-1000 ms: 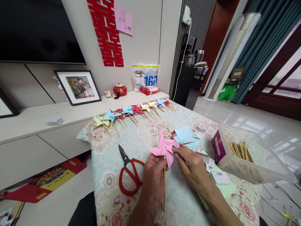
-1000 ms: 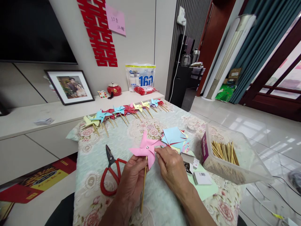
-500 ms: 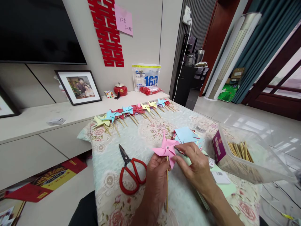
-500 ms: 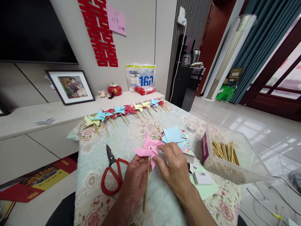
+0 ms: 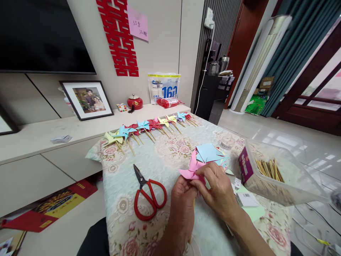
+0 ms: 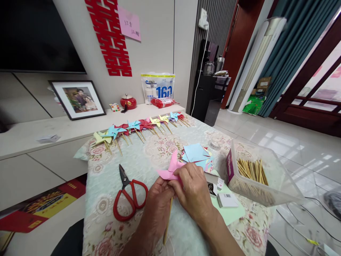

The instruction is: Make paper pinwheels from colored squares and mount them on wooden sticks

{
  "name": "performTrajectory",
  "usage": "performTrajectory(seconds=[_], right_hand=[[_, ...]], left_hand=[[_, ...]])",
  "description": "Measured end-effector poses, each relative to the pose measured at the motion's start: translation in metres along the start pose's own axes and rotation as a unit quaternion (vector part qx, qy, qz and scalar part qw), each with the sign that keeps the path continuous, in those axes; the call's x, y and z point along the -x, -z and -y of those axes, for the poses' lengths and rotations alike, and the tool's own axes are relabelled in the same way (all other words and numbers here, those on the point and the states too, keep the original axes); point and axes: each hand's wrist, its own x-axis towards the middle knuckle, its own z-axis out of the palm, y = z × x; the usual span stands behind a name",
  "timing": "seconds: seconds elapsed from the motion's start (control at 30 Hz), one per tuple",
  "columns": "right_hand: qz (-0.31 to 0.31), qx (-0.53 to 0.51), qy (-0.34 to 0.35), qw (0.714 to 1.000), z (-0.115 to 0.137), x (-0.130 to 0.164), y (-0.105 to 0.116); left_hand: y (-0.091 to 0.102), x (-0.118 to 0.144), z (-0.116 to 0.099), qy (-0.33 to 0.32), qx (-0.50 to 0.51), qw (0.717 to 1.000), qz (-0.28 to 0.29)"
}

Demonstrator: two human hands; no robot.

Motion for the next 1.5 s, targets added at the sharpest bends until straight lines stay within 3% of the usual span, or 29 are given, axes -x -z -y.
performTrajectory(seconds=[0.13, 0.27, 0.4, 0.5, 0.57, 0.87, 1.0, 1.1, 1.3, 1.5], right_hand=[[-0.010, -0.057, -0.016, 0.998, 0.001, 0.001, 0.000], [0.012, -0.121, -0.102, 0.987, 0.001, 0.000, 0.000], [0.198, -0.194, -0.209, 0.938, 0.002, -0.001, -0.002], [0.331, -0.251, -0.227, 0.881, 0.005, 0.003, -0.007], [0.371, -0.271, -0.227, 0.859, 0.008, 0.007, -0.011], [0.351, -0.340, -0.301, 0.819, 0.012, 0.014, -0.022], [0.343, -0.361, -0.302, 0.813, 0.010, 0.013, -0.021], [0.344, -0.395, -0.309, 0.794, 0.007, 0.012, -0.018], [0.360, -0.441, -0.324, 0.756, 0.000, 0.009, -0.012], [0.366, -0.443, -0.328, 0.750, 0.001, 0.010, -0.011]], left_hand=[[0.003, -0.004, -0.007, 0.005, 0.028, 0.999, -0.021], [0.010, -0.013, -0.020, 0.000, 0.080, 0.995, -0.056], [0.019, -0.020, -0.031, -0.027, 0.095, 0.990, -0.097], [0.022, -0.022, -0.035, -0.038, 0.104, 0.986, -0.125], [0.021, -0.022, -0.037, -0.041, 0.111, 0.984, -0.132], [0.018, -0.021, -0.039, -0.063, 0.111, 0.985, -0.112], [0.019, -0.020, -0.039, -0.068, 0.119, 0.984, -0.111], [0.021, -0.019, -0.040, -0.063, 0.118, 0.985, -0.108], [0.023, -0.021, -0.041, -0.081, 0.093, 0.982, -0.144], [0.021, -0.020, -0.043, -0.121, 0.039, 0.978, -0.165]])
